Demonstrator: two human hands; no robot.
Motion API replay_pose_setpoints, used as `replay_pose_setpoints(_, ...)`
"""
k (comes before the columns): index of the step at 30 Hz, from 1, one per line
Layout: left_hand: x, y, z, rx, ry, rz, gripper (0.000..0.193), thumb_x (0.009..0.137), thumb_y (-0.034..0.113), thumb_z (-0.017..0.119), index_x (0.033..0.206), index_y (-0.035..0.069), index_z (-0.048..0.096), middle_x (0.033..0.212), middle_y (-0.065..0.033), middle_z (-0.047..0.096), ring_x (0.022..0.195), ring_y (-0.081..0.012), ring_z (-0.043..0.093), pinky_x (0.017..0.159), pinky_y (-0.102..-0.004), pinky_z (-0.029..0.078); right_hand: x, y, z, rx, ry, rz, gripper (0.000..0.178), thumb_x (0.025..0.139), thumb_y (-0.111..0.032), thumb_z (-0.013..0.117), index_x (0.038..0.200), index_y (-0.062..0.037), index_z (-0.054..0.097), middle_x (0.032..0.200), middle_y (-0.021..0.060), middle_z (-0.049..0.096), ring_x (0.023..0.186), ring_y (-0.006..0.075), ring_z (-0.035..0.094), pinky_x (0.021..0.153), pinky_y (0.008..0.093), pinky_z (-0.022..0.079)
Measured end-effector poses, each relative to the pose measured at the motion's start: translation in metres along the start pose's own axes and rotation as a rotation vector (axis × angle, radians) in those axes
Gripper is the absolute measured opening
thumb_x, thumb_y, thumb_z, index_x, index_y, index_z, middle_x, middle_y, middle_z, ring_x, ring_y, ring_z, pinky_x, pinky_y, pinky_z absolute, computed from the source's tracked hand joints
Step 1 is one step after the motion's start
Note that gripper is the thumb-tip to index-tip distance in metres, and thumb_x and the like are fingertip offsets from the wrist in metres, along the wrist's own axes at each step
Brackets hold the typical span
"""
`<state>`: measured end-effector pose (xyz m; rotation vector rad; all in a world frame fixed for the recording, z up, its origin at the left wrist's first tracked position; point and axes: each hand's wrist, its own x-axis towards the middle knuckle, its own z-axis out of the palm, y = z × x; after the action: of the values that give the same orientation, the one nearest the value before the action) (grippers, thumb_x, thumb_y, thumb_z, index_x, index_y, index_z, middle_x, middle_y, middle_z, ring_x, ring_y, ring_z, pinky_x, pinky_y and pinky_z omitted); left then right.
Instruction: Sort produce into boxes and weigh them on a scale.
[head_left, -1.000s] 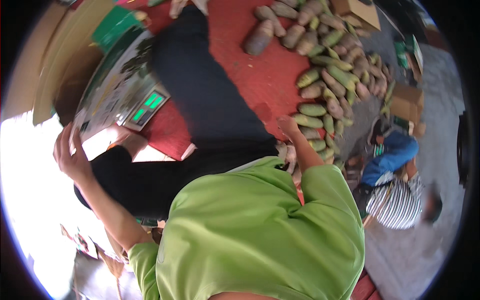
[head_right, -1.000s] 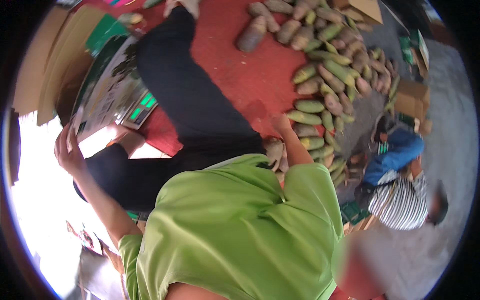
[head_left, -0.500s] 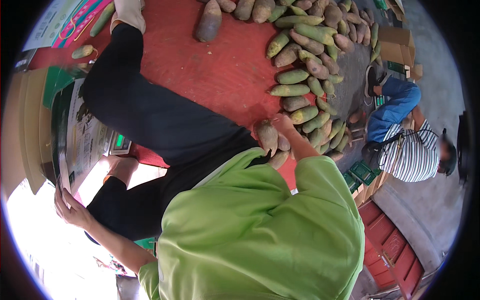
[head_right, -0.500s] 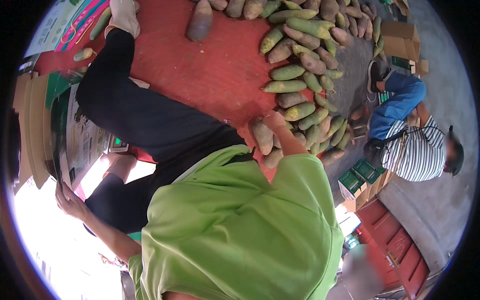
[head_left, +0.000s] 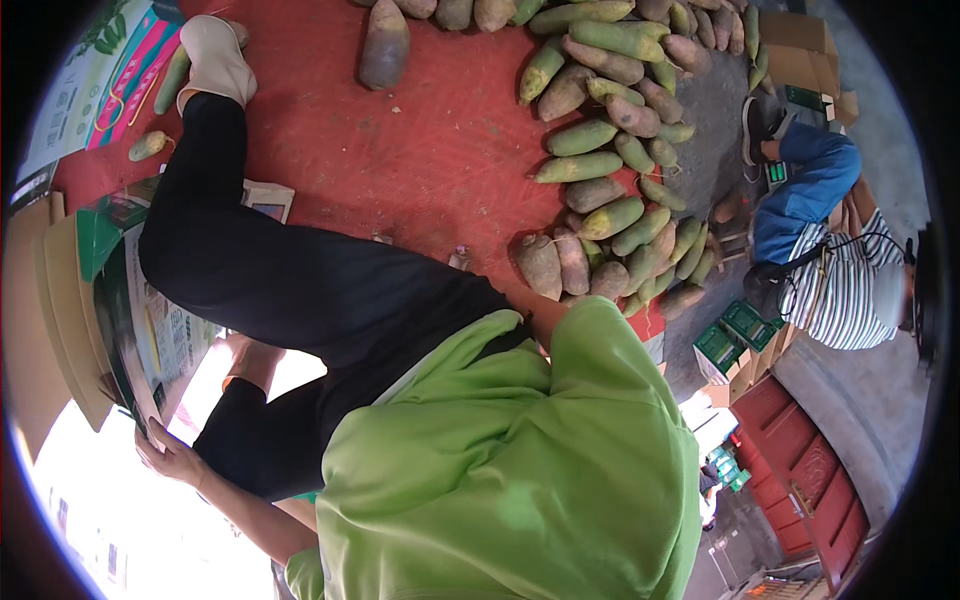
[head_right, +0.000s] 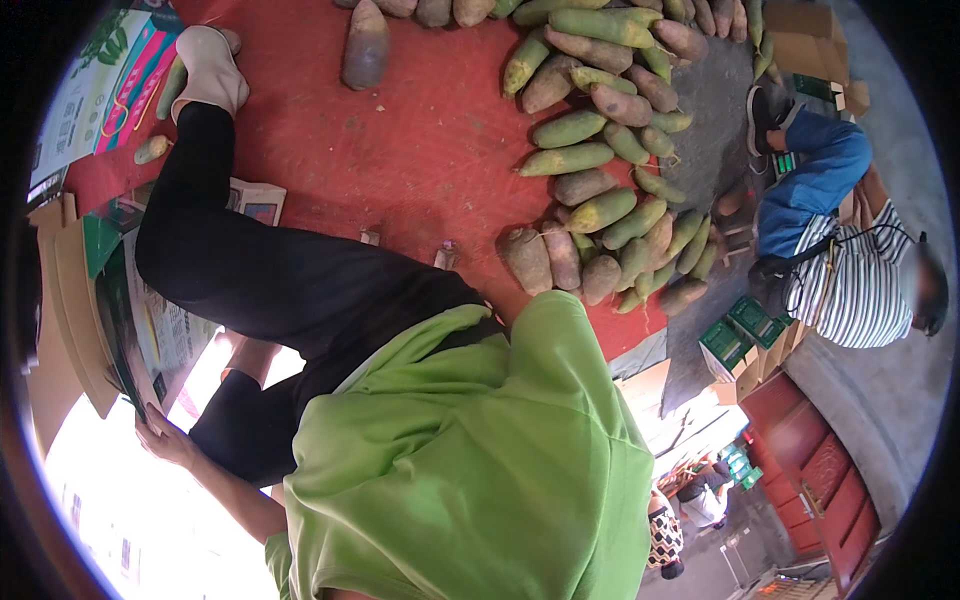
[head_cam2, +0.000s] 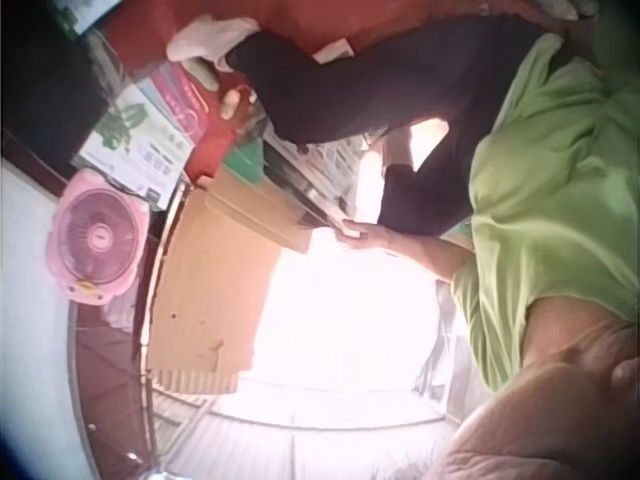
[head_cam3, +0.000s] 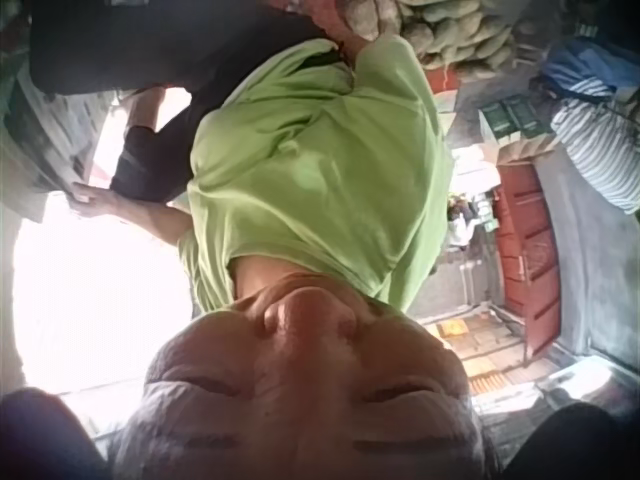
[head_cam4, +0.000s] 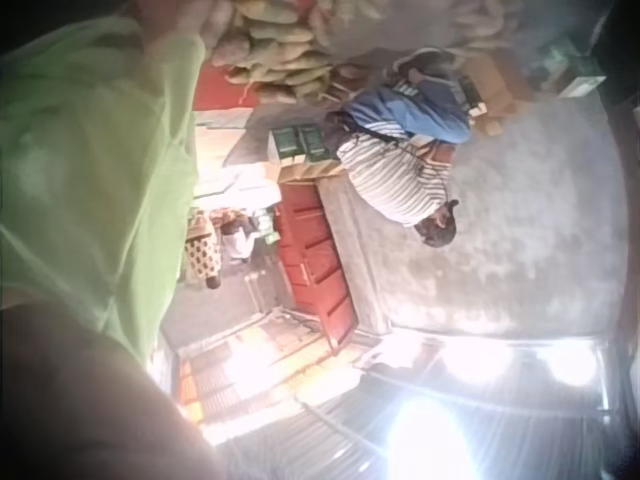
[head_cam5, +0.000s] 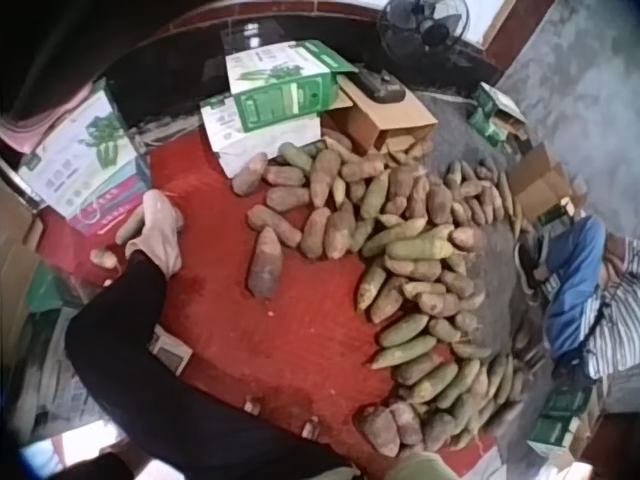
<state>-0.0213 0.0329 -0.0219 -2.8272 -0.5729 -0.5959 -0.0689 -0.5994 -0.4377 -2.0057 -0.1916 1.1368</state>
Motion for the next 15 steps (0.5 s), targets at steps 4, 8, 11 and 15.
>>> replay_pose_setpoints(4, 0.002, 0.001, 0.007, -0.103, -0.065, -0.046, 0.029, 0.092, 0.023, 0.063, 0.101, -0.005, 0.064, 0.092, -0.0207, 0.067, 0.083, -0.0354, 0.063, 0.074, -0.0425, 0.049, 0.046, 0.007, 0.006, -0.315, 0.102, -0.188, 0.037, 0.081, -0.034, 0.069, 0.111, -0.0123, 0.063, 0.089, 0.0089, 0.067, 0.080, 0.0218, 0.065, 0.070, 0.0397, 0.054)
replay_pose_setpoints(8, 0.003, 0.008, 0.005, -0.098, -0.059, -0.049, 0.029, 0.092, 0.022, 0.064, 0.100, -0.006, 0.062, 0.089, -0.0206, 0.065, 0.079, -0.0347, 0.060, 0.072, -0.0427, 0.047, 0.047, -0.007, -0.003, 0.256, -0.010, 0.442, 0.015, 0.086, -0.023, 0.065, 0.095, -0.0116, 0.063, 0.076, 0.0028, 0.059, 0.075, 0.0123, 0.058, 0.060, 0.0335, 0.046)
replay_pose_setpoints(11, -0.003, -0.001, -0.010, -0.037, -0.051, -0.063, 0.029, 0.092, 0.021, 0.064, 0.101, -0.006, 0.062, 0.089, -0.0208, 0.065, 0.079, -0.0351, 0.060, 0.073, -0.0428, 0.047, 0.060, -0.086, -0.041, 0.720, -0.264, 0.611, 0.022, 0.083, -0.028, 0.068, 0.098, -0.0125, 0.062, 0.079, 0.0033, 0.061, 0.074, 0.0121, 0.058, 0.063, 0.0317, 0.045)
replay_pose_setpoints(15, 0.001, 0.008, 0.006, -0.078, -0.076, -0.071, 0.031, 0.092, 0.022, 0.063, 0.104, -0.007, 0.060, 0.092, -0.0219, 0.064, 0.082, -0.0359, 0.060, 0.075, -0.0428, 0.047, 0.071, -0.064, -0.030, 0.630, -0.198, 0.547, 0.027, 0.082, -0.032, 0.070, 0.100, -0.0131, 0.063, 0.083, 0.0018, 0.062, 0.075, 0.0105, 0.057, 0.064, 0.0290, 0.045)
